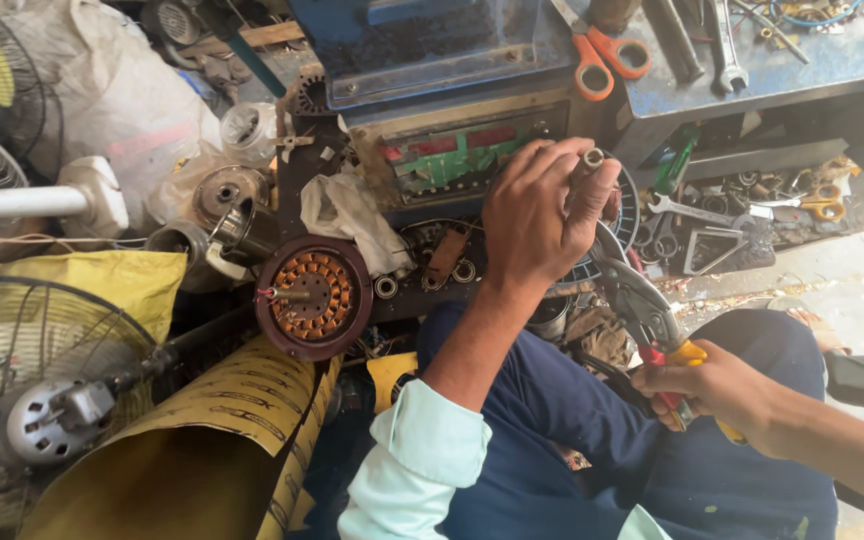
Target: The person is sitting on the floor in a cluttered workshop, using pliers and a screwdriver to repair a fan motor stator. They repeatedly use the pliers to pull and adjust the copper windings on the stator core and use a screwdriver to manipulate the internal components.
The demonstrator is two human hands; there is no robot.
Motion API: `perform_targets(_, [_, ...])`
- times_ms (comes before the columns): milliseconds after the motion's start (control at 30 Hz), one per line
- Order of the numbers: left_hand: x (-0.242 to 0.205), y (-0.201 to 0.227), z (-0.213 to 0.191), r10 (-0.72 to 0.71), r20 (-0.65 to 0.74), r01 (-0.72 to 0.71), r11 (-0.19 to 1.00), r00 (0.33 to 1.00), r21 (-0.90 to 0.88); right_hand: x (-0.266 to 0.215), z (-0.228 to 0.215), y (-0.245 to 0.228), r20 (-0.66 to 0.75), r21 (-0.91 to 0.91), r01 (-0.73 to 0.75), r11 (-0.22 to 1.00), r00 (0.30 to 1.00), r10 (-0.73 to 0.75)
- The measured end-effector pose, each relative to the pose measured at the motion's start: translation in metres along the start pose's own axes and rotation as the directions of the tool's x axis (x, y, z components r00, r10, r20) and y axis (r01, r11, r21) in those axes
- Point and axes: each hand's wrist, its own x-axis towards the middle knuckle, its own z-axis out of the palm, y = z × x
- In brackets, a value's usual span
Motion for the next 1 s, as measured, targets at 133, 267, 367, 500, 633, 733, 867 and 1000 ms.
perform_targets(133, [-0.002, -0.004, 0.003, -0.003, 0.007, 0.003, 1.0, 1.0, 0.001, 0.008, 0.007, 0.008, -0.102, -0.036, 0.016, 0.999, 0.995, -0.02])
perform_targets(267, [-0.005, -0.008, 0.008, 0.003, -0.02, -0.002, 1.0, 1.0, 0.022, 0.015, 0.012, 0.02, -0.144, 0.026, 0.04, 0.999, 0.989, -0.035])
perform_targets(367, [-0.007, -0.007, 0.006, 0.02, -0.041, -0.018, 0.999, 0.999, 0.039, 0.025, 0.012, 0.03, -0.187, 0.022, 0.094, 0.995, 0.978, -0.088])
perform_targets(500, [-0.006, -0.008, 0.003, -0.06, 0.055, 0.062, 0.998, 0.997, -0.025, 0.062, 0.012, 0.045, -0.385, -0.425, 0.227, 0.876, 0.831, -0.402])
perform_targets(633, [-0.008, -0.005, -0.001, 0.008, 0.031, -0.007, 0.999, 0.999, -0.035, 0.082, 0.037, 0.072, -0.374, -0.142, 0.342, 0.929, 0.851, -0.37])
perform_targets(733, [-0.006, -0.006, -0.003, -0.005, 0.036, 0.007, 0.999, 0.999, -0.042, 0.076, 0.052, 0.093, -0.348, -0.193, 0.359, 0.913, 0.845, -0.406])
perform_targets(867, [-0.005, -0.004, -0.003, 0.006, 0.03, -0.006, 1.0, 1.0, -0.014, 0.066, 0.058, 0.108, -0.372, -0.146, 0.461, 0.875, 0.794, -0.48])
perform_targets(1000, [-0.004, 0.012, 0.003, -0.09, -0.018, 0.092, 0.982, 0.996, 0.165, 0.065, 0.059, 0.107, -0.406, -0.091, 0.424, 0.901, 0.81, -0.422])
